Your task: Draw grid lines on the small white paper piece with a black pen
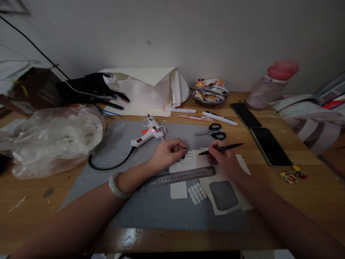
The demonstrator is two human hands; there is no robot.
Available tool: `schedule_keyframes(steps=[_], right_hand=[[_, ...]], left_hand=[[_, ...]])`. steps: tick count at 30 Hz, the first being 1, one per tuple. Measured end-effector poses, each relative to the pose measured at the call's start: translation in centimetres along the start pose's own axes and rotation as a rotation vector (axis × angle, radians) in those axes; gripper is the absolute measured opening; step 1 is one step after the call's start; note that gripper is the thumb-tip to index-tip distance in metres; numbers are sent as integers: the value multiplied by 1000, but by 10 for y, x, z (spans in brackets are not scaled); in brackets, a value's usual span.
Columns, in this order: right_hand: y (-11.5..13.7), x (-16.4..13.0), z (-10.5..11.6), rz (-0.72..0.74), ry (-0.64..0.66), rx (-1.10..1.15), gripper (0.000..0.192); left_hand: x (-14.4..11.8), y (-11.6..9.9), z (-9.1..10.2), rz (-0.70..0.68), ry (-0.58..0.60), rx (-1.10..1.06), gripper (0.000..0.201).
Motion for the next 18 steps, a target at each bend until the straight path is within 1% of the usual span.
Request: schedule_keyframes(steps=[10,18], right_hand=[[1,0,0,21,10,-17,21],[2,-1,0,14,19,-20,24]], left_hand=[[0,0,0,-7,9,20,13],[1,1,0,5,22,14,12]])
Point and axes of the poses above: each hand's wrist, its own x-axis towards the middle knuckle, its own z-axis out of the back of the hand, y = z × x, the point moved 2 cm from there along x, towards the middle knuckle, and after that the axes turned 6 degrees about y, right-handed, at the moved point
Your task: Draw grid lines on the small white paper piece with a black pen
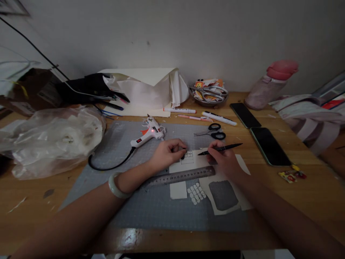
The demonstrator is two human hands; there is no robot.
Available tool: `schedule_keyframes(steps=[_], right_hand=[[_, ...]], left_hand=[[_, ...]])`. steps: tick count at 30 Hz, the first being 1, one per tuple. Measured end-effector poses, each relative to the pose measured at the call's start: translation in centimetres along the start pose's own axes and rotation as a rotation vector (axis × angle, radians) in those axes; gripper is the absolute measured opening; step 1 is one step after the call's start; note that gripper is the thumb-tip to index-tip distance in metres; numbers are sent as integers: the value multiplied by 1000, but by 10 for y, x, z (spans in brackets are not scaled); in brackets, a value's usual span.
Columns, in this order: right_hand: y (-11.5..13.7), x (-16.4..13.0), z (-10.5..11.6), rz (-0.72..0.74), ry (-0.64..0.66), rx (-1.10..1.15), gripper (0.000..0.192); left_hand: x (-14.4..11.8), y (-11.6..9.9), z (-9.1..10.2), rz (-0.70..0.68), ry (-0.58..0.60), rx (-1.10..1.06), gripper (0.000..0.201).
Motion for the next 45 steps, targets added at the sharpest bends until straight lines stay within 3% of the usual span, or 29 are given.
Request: schedule_keyframes(steps=[12,32,35,39,45], right_hand=[[-1,0,0,14,8,-7,25],[-4,0,0,40,29,-23,23],[-8,-1,2,119,35,-102,19],[-5,-9,-2,364,64,-419,9],[8,-27,-25,687,242,-724,7]], left_hand=[[0,1,-1,-10,0,30,8],[0,-1,-1,3,110,-97,9],[1,-3,0,9,152,-106,10],[1,-5,3,12,189,-86,11],[2,-3,2,-22,226,-125,13]])
Point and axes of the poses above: each hand's wrist, its own x-axis towards the middle knuckle, its own z-axis out of the back of the hand, y = z × x, the point moved 2 cm from there along x, towards the middle knuckle, and after that the axes turned 6 degrees about y, right-handed, at the moved point
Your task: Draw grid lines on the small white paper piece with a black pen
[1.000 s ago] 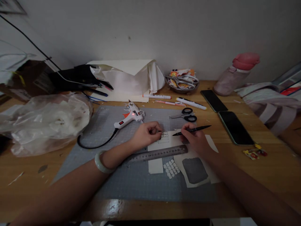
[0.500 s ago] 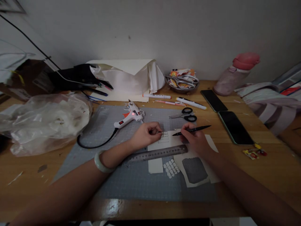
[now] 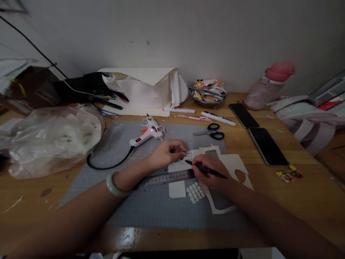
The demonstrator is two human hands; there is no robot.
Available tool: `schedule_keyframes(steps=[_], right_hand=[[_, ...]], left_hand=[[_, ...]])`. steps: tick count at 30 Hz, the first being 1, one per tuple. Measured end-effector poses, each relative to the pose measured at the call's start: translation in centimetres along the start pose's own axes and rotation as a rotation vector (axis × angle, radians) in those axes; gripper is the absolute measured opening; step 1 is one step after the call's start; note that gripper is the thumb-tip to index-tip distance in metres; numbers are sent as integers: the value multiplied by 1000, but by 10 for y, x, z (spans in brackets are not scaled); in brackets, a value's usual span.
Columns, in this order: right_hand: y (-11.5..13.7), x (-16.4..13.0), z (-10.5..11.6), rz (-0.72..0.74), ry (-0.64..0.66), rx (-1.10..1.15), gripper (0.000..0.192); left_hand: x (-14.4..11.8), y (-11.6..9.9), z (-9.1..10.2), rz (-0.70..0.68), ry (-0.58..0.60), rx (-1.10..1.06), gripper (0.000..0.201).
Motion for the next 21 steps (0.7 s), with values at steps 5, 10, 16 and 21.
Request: schedule_keyframes(steps=[5,10,16,21], right_hand=[[9,3,-9,167,48,-166,9],[8,5,-15,215,36,-278,10],[6,4,-17,223,33,-314,11],[8,4,-15,221,34,-317,11]], left_hand=[[-1,3,1,-30,0,-16,11],[-1,4,1,-36,-5,12,10],[-2,3,0,-72,-13,124,11],[-3,3,-1,-97,-29,226,10]])
Point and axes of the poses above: each hand's wrist, its own x-axis towards the middle knuckle, its own z-axis out of the back of the hand, y = z × x, the point moved 2 cm from there along x, towards the middle knuckle, and after that the axes turned 6 degrees about y, right-handed, at the moved point
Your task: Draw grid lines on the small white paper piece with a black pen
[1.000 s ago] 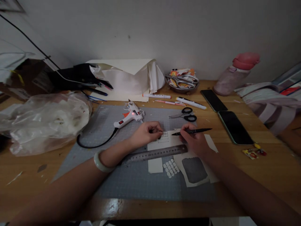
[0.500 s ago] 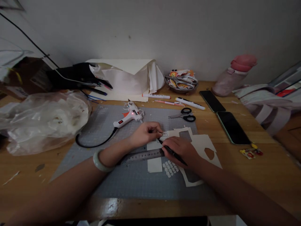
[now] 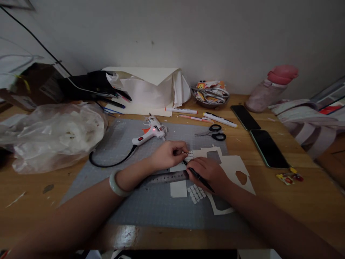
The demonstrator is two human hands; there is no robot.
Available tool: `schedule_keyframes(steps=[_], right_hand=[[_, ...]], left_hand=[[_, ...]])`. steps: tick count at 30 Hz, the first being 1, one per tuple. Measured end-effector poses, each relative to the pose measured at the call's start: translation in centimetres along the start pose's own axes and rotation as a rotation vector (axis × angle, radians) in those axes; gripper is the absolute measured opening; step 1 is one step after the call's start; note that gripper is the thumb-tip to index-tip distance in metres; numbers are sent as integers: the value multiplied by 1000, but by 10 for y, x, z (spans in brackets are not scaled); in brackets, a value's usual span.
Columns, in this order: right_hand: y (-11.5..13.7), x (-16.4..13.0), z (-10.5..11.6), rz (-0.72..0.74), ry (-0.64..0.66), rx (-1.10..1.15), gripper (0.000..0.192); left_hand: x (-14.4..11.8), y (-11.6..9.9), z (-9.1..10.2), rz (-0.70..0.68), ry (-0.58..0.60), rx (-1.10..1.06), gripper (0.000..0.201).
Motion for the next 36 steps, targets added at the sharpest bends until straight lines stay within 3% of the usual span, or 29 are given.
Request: schedule_keyframes(steps=[14,25,36], right_hand=[[-4,-3,2,-69,10,134,9],[-28,-3,-4,-528,-84,537,11],[-31,-3,-6,-547,-50,644,10]], left_hand=[[0,2,-1,8,11,-39,10],[1,1,-1,50,20,-32,11],[1,1,-1,42,22,-76,10]])
Point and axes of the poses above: each hand's wrist, its own x-axis towards the middle knuckle, its own z-axis out of the back of the hand, y = z × x, the point moved 2 cm from there along x, towards the middle knuckle, and after that the axes turned 6 degrees about y, right-handed, at the moved point
